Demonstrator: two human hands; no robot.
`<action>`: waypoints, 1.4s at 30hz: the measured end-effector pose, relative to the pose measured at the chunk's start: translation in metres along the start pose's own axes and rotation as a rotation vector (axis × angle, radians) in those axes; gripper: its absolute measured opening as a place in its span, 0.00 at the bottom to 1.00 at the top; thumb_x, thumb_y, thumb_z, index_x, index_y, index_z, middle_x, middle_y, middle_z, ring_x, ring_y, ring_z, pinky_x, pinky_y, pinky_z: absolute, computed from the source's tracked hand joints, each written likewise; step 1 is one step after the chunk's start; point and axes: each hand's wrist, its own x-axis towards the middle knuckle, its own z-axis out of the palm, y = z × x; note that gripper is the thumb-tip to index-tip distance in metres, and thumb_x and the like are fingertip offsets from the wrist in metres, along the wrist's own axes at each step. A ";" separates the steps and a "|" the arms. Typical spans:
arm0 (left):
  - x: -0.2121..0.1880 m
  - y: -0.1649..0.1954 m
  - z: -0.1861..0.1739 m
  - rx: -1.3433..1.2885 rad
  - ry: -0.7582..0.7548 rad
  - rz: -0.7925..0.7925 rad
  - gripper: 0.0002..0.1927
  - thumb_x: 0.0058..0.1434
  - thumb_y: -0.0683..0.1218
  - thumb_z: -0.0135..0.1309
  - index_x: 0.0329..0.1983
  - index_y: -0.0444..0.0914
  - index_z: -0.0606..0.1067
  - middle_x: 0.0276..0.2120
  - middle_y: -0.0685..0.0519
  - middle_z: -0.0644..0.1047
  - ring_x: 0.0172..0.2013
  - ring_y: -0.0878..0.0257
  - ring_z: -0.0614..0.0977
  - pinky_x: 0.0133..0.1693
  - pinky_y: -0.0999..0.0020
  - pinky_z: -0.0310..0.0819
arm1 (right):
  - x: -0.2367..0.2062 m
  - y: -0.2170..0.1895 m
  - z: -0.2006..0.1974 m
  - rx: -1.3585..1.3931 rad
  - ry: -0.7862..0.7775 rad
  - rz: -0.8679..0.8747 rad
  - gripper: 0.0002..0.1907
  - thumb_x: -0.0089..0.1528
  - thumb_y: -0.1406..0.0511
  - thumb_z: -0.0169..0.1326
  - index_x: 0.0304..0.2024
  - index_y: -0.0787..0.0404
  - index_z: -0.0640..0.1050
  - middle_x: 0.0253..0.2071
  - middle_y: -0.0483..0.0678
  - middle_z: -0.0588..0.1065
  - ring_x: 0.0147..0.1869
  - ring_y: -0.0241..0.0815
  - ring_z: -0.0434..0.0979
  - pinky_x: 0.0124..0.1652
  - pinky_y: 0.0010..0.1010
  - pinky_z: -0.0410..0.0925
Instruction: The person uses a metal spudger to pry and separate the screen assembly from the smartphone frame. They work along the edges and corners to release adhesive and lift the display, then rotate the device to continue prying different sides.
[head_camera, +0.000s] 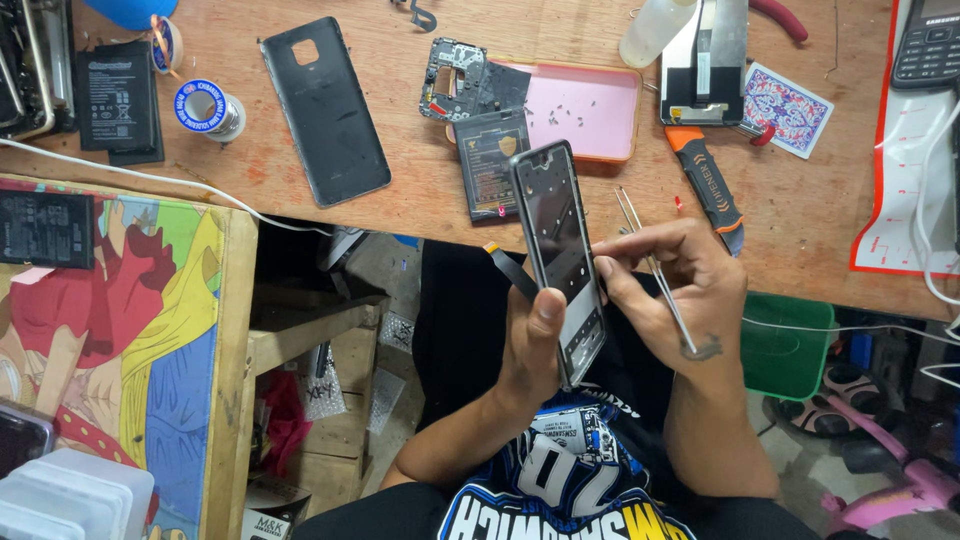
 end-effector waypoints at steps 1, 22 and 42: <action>0.001 0.005 0.003 0.062 0.001 0.042 0.42 0.70 0.74 0.44 0.58 0.29 0.70 0.42 0.50 0.75 0.42 0.66 0.76 0.43 0.71 0.71 | -0.001 -0.003 0.002 -0.039 0.012 -0.018 0.10 0.62 0.76 0.63 0.43 0.68 0.75 0.39 0.52 0.80 0.41 0.33 0.81 0.41 0.22 0.74; 0.012 0.018 0.006 0.222 -0.051 0.045 0.44 0.68 0.76 0.44 0.54 0.29 0.73 0.32 0.56 0.67 0.33 0.69 0.67 0.36 0.72 0.62 | 0.007 0.011 -0.004 -0.279 0.011 -0.092 0.14 0.59 0.75 0.63 0.40 0.66 0.70 0.34 0.49 0.79 0.34 0.28 0.76 0.34 0.19 0.71; 0.008 0.008 0.004 0.174 -0.020 0.117 0.45 0.68 0.77 0.40 0.60 0.30 0.66 0.36 0.55 0.74 0.38 0.69 0.75 0.43 0.73 0.71 | 0.005 0.012 -0.010 -0.215 0.003 -0.024 0.11 0.63 0.77 0.59 0.43 0.67 0.69 0.42 0.55 0.82 0.38 0.34 0.79 0.38 0.21 0.72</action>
